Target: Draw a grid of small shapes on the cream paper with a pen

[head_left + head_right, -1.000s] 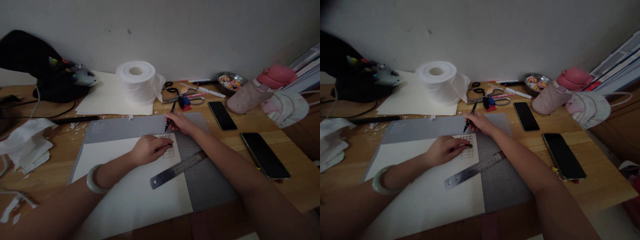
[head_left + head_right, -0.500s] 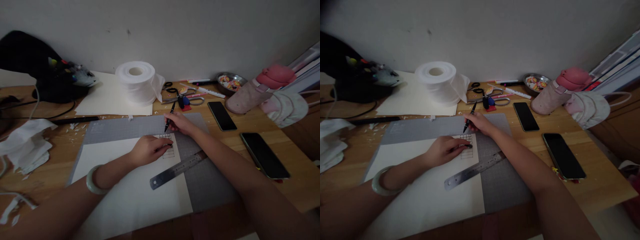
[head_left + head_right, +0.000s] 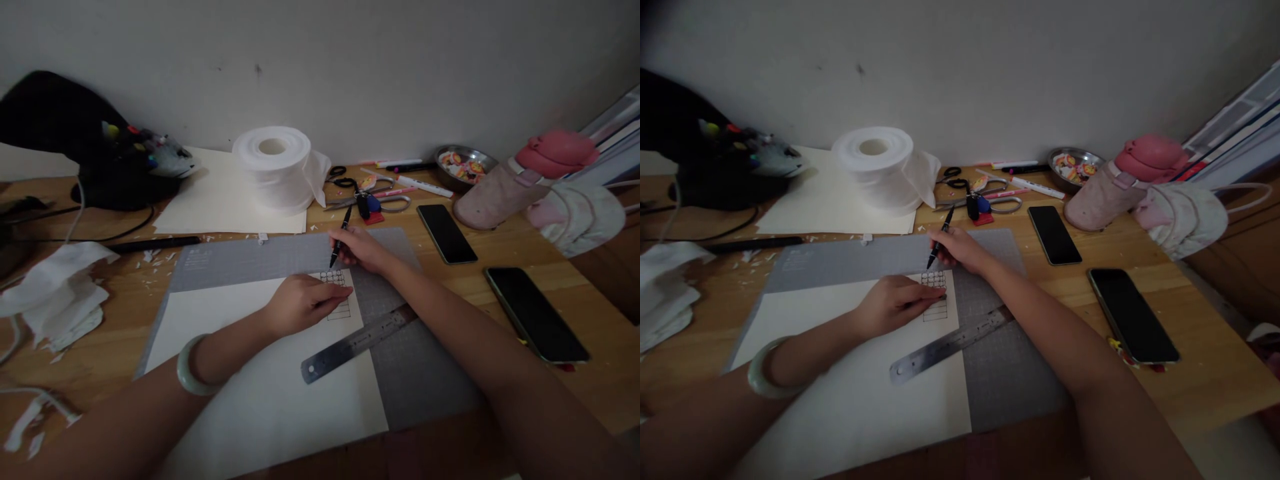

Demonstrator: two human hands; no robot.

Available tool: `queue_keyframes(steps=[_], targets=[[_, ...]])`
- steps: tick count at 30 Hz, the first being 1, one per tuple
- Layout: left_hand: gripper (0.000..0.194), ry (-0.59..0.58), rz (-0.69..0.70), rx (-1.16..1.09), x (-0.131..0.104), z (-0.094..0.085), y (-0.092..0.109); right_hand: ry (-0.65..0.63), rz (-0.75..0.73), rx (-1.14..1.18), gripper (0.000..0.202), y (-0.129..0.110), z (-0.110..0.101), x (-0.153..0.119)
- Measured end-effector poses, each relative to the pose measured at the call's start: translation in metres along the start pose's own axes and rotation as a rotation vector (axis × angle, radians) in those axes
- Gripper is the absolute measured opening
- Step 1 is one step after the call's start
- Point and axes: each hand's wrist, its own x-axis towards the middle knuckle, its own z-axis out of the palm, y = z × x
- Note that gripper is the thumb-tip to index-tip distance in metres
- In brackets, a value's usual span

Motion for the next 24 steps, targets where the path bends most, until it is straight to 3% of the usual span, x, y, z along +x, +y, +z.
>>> queue_keyframes(steps=[9,11,14,18,20,23,24], targets=[[0.027,-0.046,-0.068,0.003,0.002,0.000,0.000,0.030,0.016,0.052,0.030,0.003,0.001,0.001],[0.026,-0.052,-0.075,-0.011,0.002,0.000,0.000,0.117,-0.006,0.058,0.030,-0.001,0.002,0.001],[0.026,-0.063,-0.087,-0.024,0.001,0.000,-0.001,0.367,-0.143,0.084,0.032,-0.029,0.001,-0.012],[0.026,-0.062,-0.093,-0.053,0.001,0.000,0.000,0.569,-0.551,0.101,0.033,-0.091,-0.008,-0.074],[0.026,-0.062,-0.095,-0.076,0.000,0.000,-0.001,0.716,-0.789,-0.163,0.035,-0.108,-0.010,-0.117],[0.026,-0.062,-0.113,-0.093,0.000,0.000,-0.002,0.658,-0.773,-0.344,0.027,-0.096,-0.007,-0.164],[0.026,-0.061,-0.116,-0.088,0.000,-0.001,-0.002,0.438,-0.694,-0.595,0.034,-0.083,-0.004,-0.171]])
